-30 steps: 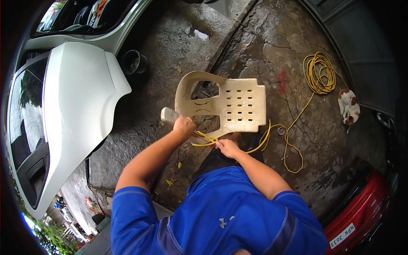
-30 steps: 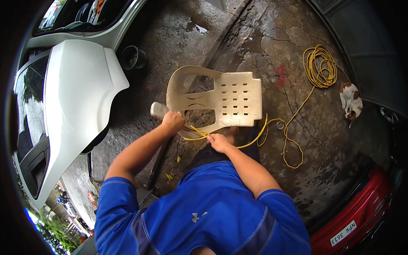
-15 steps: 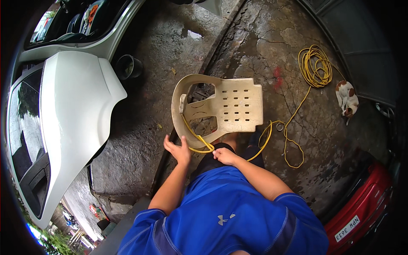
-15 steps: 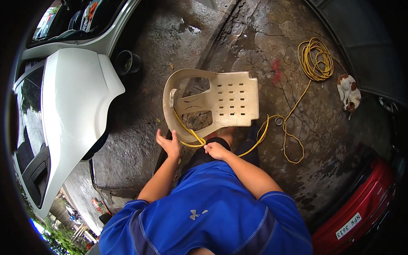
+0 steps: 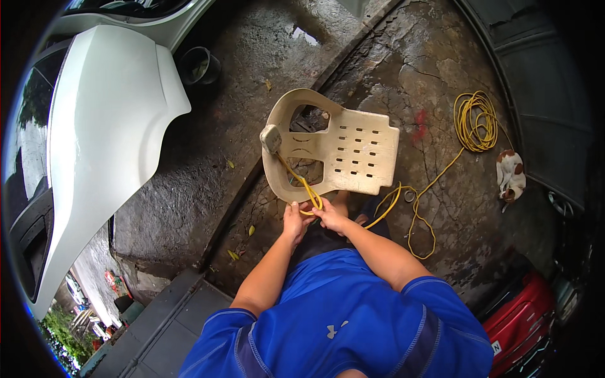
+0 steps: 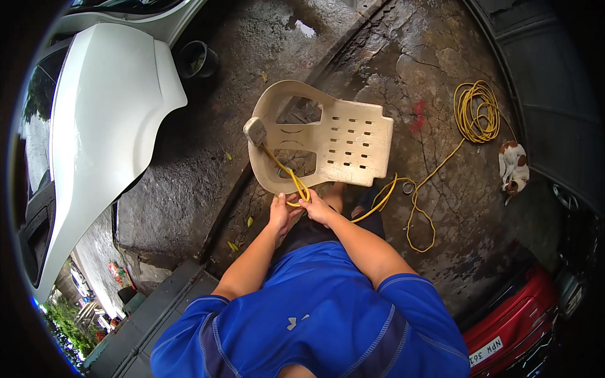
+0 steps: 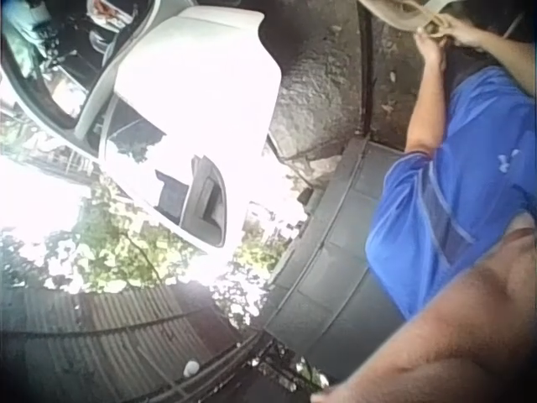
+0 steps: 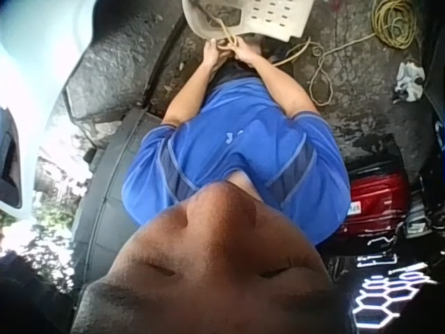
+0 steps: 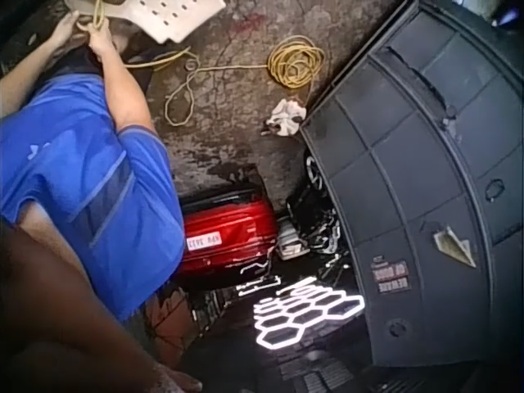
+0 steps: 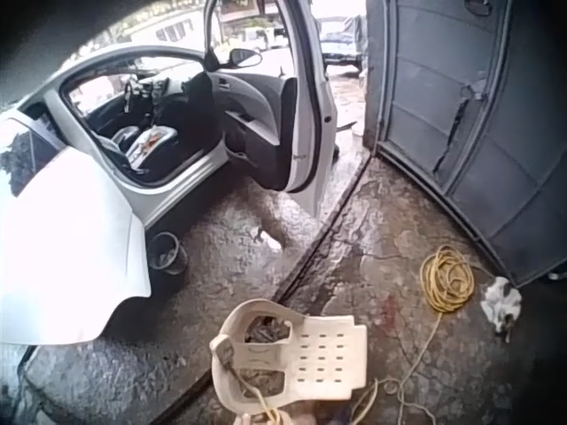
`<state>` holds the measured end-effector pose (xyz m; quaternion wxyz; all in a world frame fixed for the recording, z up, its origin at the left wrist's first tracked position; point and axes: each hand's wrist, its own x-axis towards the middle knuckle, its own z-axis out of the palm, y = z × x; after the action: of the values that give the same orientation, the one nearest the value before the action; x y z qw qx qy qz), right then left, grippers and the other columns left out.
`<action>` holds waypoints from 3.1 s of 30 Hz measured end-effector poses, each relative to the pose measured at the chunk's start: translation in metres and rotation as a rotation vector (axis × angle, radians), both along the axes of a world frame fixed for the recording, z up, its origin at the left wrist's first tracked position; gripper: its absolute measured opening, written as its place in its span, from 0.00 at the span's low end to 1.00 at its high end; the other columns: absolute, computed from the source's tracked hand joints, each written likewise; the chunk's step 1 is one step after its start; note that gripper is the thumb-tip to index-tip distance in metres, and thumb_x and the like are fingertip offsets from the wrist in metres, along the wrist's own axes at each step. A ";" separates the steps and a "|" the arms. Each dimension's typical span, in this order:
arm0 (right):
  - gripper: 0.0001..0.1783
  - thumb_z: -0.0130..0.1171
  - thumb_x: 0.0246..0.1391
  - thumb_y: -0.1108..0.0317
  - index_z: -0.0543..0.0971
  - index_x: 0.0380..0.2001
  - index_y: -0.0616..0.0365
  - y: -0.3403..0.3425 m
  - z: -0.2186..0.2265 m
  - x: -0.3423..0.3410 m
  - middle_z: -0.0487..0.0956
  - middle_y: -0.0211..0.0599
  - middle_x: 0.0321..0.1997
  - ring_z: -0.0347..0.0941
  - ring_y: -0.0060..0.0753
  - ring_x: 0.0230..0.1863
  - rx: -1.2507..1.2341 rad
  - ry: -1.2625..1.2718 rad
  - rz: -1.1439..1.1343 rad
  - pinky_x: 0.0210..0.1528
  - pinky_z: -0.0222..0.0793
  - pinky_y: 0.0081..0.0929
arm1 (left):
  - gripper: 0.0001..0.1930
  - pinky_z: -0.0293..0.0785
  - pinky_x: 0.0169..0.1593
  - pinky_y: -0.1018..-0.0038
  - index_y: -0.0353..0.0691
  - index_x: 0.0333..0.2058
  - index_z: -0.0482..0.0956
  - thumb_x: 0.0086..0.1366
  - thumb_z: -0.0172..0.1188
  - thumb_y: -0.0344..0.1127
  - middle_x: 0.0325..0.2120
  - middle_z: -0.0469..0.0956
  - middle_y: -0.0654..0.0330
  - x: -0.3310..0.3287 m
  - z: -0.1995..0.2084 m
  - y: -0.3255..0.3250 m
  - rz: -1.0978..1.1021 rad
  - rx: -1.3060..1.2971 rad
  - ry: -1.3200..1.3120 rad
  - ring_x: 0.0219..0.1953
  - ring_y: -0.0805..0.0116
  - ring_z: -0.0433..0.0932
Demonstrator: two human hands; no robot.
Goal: The recorder organizes a hose and then attempts to repair a power cord connector for a vacuum cleaner at a detailing bay.
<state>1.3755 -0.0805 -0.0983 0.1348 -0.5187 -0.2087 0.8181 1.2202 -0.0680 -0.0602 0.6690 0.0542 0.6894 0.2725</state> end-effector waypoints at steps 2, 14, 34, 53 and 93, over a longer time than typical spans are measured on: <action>0.34 0.55 0.70 0.58 0.54 0.73 0.47 -0.007 -0.008 -0.001 0.78 0.36 0.50 0.68 0.21 0.29 -0.030 -0.006 -0.064 0.29 0.66 0.22 | 0.18 0.84 0.43 0.63 0.43 0.63 0.60 0.82 0.40 0.43 0.57 0.75 0.47 0.023 -0.013 -0.021 0.023 -0.004 0.084 0.45 0.57 0.83; 0.27 0.37 0.75 0.46 0.80 0.45 0.54 -0.095 -0.001 0.097 0.82 0.50 0.50 0.77 0.57 0.54 0.569 -0.342 0.677 0.58 0.67 0.56 | 0.16 0.85 0.42 0.51 0.38 0.52 0.62 0.82 0.35 0.44 0.35 0.81 0.45 0.011 -0.007 -0.002 0.193 -0.089 0.075 0.36 0.44 0.85; 0.43 0.28 0.69 0.26 0.69 0.64 0.50 -0.015 0.017 0.038 0.70 0.28 0.37 0.63 0.21 0.30 -0.055 0.170 -0.277 0.44 0.65 0.20 | 0.14 0.71 0.38 0.68 0.47 0.57 0.68 0.82 0.39 0.44 0.35 0.78 0.57 0.045 0.017 -0.045 0.462 -0.060 -0.207 0.30 0.66 0.74; 0.20 0.48 0.71 0.56 0.75 0.54 0.62 0.013 0.090 -0.022 0.80 0.56 0.47 0.78 0.57 0.48 0.821 -0.044 0.068 0.51 0.71 0.42 | 0.18 0.77 0.47 0.73 0.34 0.59 0.76 0.80 0.50 0.40 0.45 0.81 0.57 0.014 0.036 -0.030 0.112 0.350 0.275 0.43 0.68 0.81; 0.26 0.44 0.70 0.38 0.73 0.44 0.50 0.044 0.113 0.022 0.82 0.52 0.31 0.79 0.64 0.39 0.780 -0.441 0.436 0.41 0.72 0.59 | 0.23 0.48 0.20 0.73 0.47 0.30 0.65 0.81 0.40 0.56 0.15 0.56 0.70 -0.043 0.094 0.180 0.670 0.475 0.167 0.15 0.77 0.48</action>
<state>1.3975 -0.0363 0.0152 0.0971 -0.5345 -0.6265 0.5588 1.1768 0.1122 0.0336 0.4542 0.0014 0.6387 0.6211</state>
